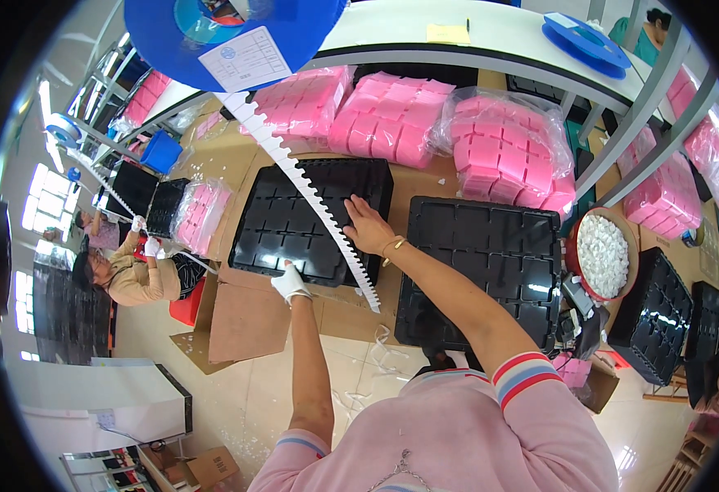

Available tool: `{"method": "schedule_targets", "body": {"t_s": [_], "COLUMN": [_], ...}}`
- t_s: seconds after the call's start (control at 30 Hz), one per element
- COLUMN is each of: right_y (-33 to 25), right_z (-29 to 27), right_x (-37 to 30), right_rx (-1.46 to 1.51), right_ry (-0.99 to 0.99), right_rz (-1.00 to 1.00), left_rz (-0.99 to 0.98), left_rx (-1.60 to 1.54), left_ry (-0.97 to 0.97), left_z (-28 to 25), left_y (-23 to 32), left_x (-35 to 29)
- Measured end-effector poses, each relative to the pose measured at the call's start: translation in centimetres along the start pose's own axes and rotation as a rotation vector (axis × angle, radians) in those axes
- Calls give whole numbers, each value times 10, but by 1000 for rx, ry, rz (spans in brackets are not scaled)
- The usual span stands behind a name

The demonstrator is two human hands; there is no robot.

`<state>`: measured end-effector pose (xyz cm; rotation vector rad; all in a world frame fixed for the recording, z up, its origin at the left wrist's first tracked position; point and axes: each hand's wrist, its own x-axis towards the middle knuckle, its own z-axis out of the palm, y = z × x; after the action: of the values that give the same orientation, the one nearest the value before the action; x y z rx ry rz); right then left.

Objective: The person peels adhesive pieces from a tape strip and attaches them to black trays by hand, then fits pink foam inserts into the trays and presses them down.

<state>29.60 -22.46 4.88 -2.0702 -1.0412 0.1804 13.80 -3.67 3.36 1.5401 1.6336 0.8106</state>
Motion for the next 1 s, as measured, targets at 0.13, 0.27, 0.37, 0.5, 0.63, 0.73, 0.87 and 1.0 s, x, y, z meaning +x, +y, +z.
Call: {"method": "schedule_targets", "body": {"t_s": [0.13,0.27,0.37,0.5,0.63,0.73,0.87,1.0], "right_y": [11,1,2,-3,-5,-10,-35,-51], "right_z": [16,6,6,11,9,-4,-12,-20], "right_x": [-17,-29,-43,-31,-25,-23,-74,-109], "right_rx": [-284,-485,-434,-415,-350,-225,422,628], "right_ry": [-60,-101,-24,-22,-47,-136,-38,-221], "right_rz": [6,29,19,48,63,116,-87,206], "left_rz": [162,304,379,307,286,308,174,446], "left_rx": [141,205,129,18,126,46,-355,-1], "left_ry": [-92,-126,-168,-277,-228,-247,-237,-539], "left_z": [-3,-4,1,9,13,2,-31,-76], "left_y": [-9,-30,-40,-31,-33,-41,-83,-72], "left_x": [-22,-29,-31,-16,-9,-14,-58,-129]}}
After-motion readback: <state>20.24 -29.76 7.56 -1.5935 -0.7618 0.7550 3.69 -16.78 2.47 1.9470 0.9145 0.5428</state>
